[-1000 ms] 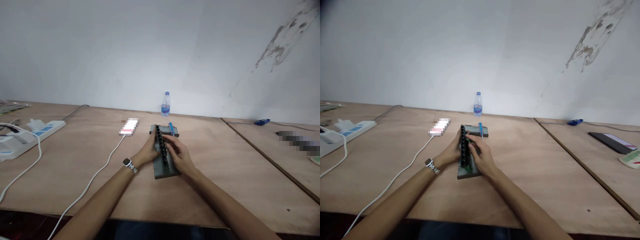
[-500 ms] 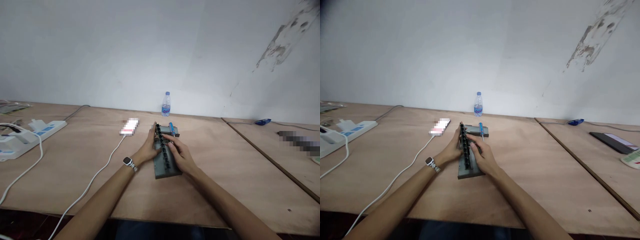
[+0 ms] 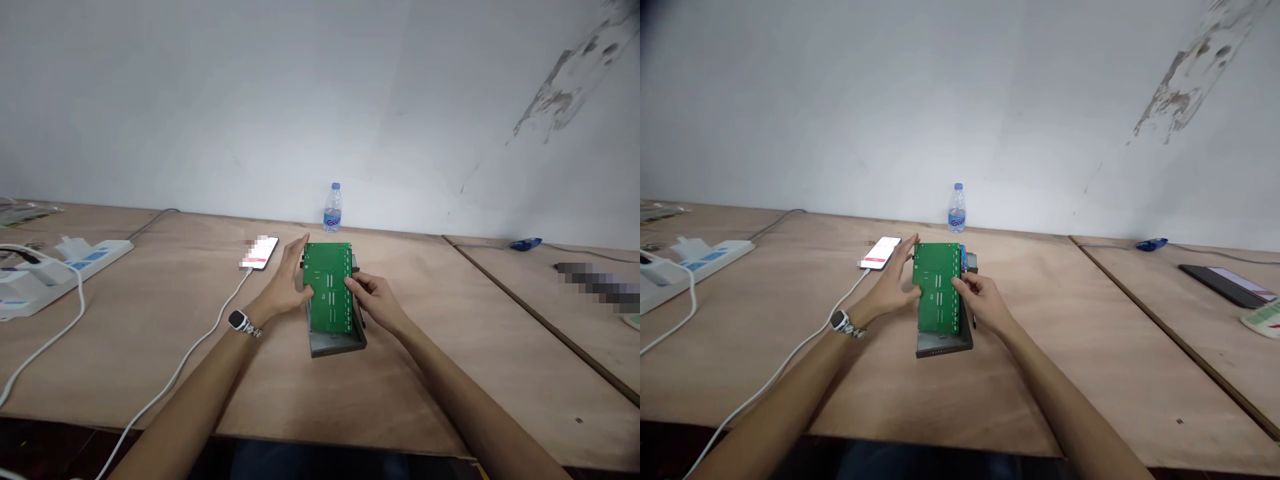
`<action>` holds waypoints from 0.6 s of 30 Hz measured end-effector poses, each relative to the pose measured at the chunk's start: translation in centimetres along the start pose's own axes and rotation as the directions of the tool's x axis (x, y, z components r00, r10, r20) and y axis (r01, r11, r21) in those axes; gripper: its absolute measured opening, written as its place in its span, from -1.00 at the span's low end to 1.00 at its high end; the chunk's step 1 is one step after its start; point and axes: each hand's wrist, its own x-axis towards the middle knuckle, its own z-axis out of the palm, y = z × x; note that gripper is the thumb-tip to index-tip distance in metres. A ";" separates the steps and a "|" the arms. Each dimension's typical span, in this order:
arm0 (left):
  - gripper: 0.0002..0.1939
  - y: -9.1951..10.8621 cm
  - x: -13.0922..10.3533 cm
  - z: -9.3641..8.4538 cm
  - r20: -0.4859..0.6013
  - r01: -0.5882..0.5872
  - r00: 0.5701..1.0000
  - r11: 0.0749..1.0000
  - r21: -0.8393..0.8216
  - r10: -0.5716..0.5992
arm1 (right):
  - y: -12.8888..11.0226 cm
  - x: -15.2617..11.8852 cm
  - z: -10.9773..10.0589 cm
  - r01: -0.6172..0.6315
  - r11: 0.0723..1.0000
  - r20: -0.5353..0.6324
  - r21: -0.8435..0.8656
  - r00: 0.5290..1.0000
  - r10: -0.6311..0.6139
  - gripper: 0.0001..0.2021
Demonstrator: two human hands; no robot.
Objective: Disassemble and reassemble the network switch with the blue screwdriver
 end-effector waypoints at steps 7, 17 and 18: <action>0.06 0.3 0.1 -0.4 -0.048 0.026 0.998 0.995 -0.094 -0.031 | -1.4 -0.1 -0.7 -0.133 0.975 0.149 0.178 0.983 0.106 -0.70; -0.30 1.4 0.4 -0.7 -0.066 0.008 0.998 0.997 -0.083 -0.013 | -1.0 -0.2 -1.0 -0.269 0.918 0.234 0.291 0.951 0.204 -0.79; -0.31 1.5 0.4 -0.6 -0.065 0.014 0.998 0.996 -0.091 -0.020 | -1.0 -0.2 -0.7 -0.255 0.929 0.226 0.269 0.954 0.197 -0.78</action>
